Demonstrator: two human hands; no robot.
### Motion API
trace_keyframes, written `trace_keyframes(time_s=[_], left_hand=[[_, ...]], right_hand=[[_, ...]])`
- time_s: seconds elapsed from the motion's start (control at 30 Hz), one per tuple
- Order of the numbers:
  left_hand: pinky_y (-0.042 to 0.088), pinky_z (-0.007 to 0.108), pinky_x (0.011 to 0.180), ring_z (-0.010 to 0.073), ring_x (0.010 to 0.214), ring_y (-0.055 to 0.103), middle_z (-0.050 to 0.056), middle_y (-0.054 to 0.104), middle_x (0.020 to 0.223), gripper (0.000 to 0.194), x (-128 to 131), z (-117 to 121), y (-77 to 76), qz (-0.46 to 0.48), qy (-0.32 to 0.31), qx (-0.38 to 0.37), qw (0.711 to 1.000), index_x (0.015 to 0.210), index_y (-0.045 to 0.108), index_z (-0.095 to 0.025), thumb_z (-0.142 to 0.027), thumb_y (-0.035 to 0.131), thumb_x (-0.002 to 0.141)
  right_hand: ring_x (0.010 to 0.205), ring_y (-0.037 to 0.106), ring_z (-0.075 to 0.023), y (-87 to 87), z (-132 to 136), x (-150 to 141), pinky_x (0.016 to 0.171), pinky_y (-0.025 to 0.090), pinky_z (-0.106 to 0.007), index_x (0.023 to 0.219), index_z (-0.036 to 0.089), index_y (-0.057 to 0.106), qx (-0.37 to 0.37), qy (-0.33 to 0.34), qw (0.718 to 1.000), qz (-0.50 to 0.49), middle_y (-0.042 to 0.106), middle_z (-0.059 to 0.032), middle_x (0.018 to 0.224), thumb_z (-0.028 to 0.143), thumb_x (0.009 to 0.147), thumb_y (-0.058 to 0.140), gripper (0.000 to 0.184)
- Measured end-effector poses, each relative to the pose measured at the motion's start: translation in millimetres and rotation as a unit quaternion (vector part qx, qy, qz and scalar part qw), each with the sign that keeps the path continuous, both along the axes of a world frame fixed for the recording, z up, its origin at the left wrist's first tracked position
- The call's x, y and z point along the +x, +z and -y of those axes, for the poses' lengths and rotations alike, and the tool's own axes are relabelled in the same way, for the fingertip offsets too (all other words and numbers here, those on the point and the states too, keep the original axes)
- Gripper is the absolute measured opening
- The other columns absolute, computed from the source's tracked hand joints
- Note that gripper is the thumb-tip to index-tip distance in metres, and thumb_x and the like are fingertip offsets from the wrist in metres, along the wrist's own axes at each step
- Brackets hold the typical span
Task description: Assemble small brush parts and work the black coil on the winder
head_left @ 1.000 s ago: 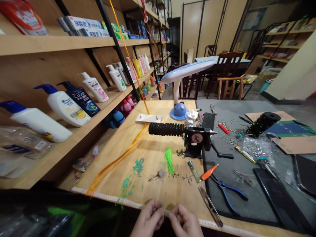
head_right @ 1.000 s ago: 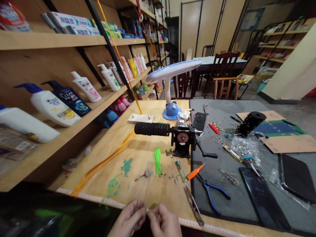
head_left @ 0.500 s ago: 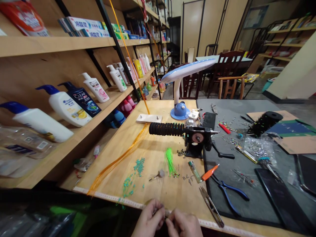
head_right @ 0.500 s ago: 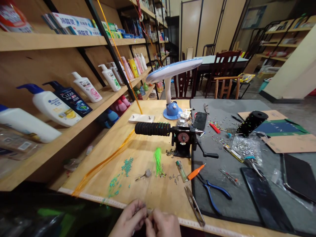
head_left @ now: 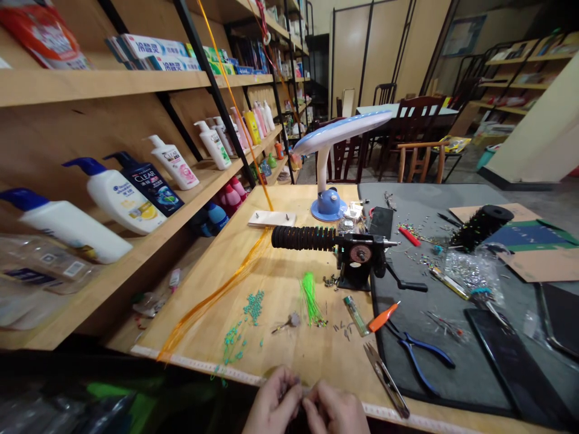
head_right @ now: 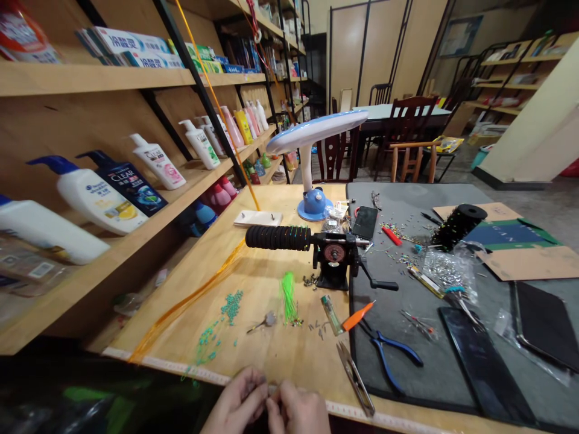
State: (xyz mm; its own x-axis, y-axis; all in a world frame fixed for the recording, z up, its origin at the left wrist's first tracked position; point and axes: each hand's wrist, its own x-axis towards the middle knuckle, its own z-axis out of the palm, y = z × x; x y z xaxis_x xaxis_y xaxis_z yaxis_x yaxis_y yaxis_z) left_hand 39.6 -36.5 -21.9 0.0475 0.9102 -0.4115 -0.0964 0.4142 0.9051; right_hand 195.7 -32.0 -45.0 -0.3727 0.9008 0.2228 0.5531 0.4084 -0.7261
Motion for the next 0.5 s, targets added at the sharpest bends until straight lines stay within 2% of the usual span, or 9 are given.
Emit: trace_keyframes(time_s=[0.13, 0.3, 0.4, 0.5], left_hand=[[0.04, 0.025, 0.062, 0.0134, 0.065, 0.048, -0.004, 0.049, 0.067, 0.038, 0, 2, 4.0, -0.042, 0.0, 0.044, 0.998, 0.07, 0.053, -0.019, -0.052, 0.071, 0.076], [0.045, 0.028, 0.07, 0.0174, 0.073, 0.054, -0.001, 0.054, 0.072, 0.03, 1, 1, 11.7, -0.077, -0.026, 0.076, 0.994, 0.074, 0.056, -0.019, -0.047, 0.066, 0.082], [0.046, 0.028, 0.07, 0.0184, 0.073, 0.055, 0.001, 0.056, 0.074, 0.028, 1, 1, 12.4, -0.105, -0.036, 0.094, 0.989, 0.076, 0.057, -0.019, -0.044, 0.063, 0.085], [0.046, 0.028, 0.07, 0.0189, 0.073, 0.057, 0.002, 0.057, 0.075, 0.024, -1, 1, 11.6, -0.137, -0.049, 0.111, 0.983, 0.077, 0.057, -0.019, -0.041, 0.06, 0.087]], right_hand=[[0.044, 0.053, -0.0101, 2.4, -2, 2, 0.045, 0.035, -0.018, 0.08, 0.02, 0.062, -0.084, 0.009, 0.995, -0.061, 0.061, 0.0044, 0.053, 0.028, 0.091, 0.054, 0.017], [0.045, 0.045, -0.0107, 0.7, -4, 3, 0.045, 0.032, -0.02, 0.093, 0.02, 0.067, -0.202, 0.007, 0.971, -0.126, 0.055, 0.0058, 0.052, 0.037, 0.09, 0.054, 0.021], [0.046, 0.04, -0.0108, -0.9, -5, 2, 0.045, 0.029, -0.021, 0.097, 0.02, 0.068, -0.236, 0.0, 0.963, -0.128, 0.051, 0.0061, 0.051, 0.042, 0.087, 0.056, 0.027], [0.047, 0.041, -0.0114, 2.2, -5, 3, 0.046, 0.03, -0.021, 0.099, 0.019, 0.069, -0.246, 0.0, 0.96, -0.135, 0.055, 0.0041, 0.054, 0.047, 0.087, 0.054, 0.033]])
